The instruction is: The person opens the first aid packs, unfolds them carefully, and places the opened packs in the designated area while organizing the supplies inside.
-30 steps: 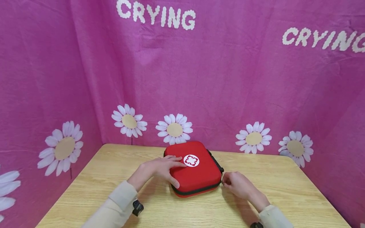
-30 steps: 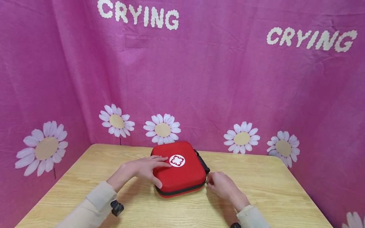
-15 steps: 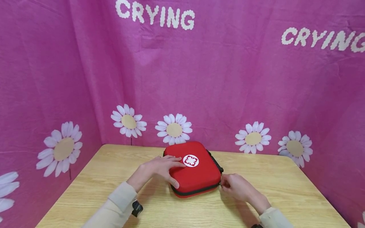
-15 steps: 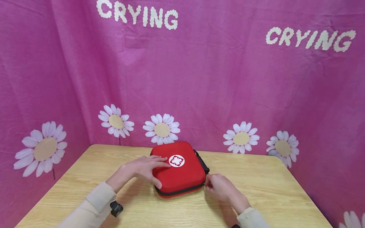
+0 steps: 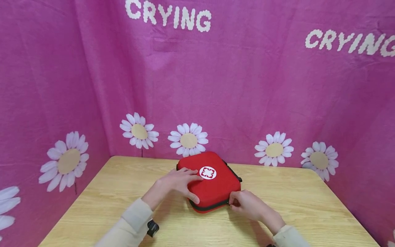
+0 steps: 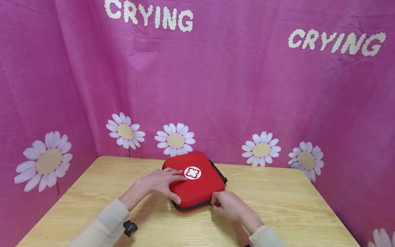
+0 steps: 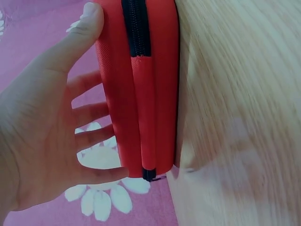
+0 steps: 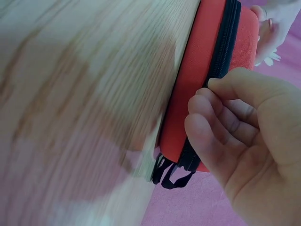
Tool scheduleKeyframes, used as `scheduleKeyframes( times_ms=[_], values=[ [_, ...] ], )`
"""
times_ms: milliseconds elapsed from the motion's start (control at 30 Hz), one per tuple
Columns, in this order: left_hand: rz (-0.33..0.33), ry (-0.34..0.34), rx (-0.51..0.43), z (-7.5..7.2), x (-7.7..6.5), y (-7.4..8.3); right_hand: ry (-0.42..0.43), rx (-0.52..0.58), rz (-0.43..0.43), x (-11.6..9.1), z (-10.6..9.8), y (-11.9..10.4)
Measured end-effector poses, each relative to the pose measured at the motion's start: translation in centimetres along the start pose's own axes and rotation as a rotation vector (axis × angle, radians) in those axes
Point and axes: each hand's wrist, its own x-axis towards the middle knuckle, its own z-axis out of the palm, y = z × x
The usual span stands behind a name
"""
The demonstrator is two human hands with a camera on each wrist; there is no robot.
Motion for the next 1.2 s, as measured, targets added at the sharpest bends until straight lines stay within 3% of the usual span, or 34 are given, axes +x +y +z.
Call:
scheduleKeyframes(
  times_ms=[100, 367, 567, 867, 1000, 1200],
  values=[
    [-0.009, 0.013, 0.043, 0.3, -0.1, 0.4, -0.001, 0.011, 0.009, -0.1, 0.1, 0.0],
    [-0.025, 0.128, 0.185, 1.4, 0.5, 2.2, -0.012, 0.086, -0.028, 0.1, 0.6, -0.1],
    [-0.017, 0.127, 0.168, 1.3, 0.7, 2.9, 0.007, 0.07, 0.023, -0.2, 0.8, 0.6],
    [0.084, 0.046, -0.004, 0.0, 0.4, -0.3, 0.057, 0.042, 0.092, -0.7, 0.4, 1.7],
    [0.078, 0.055, -0.053, 0.5, 0.0, -1.8, 0.08, 0.043, 0.115, -0.8, 0.3, 1.9],
    [0.106, 0.105, -0.037, 1.4, -0.1, -2.3, 0.085, 0.053, 0.115, -0.9, 0.4, 1.8]
  ],
)
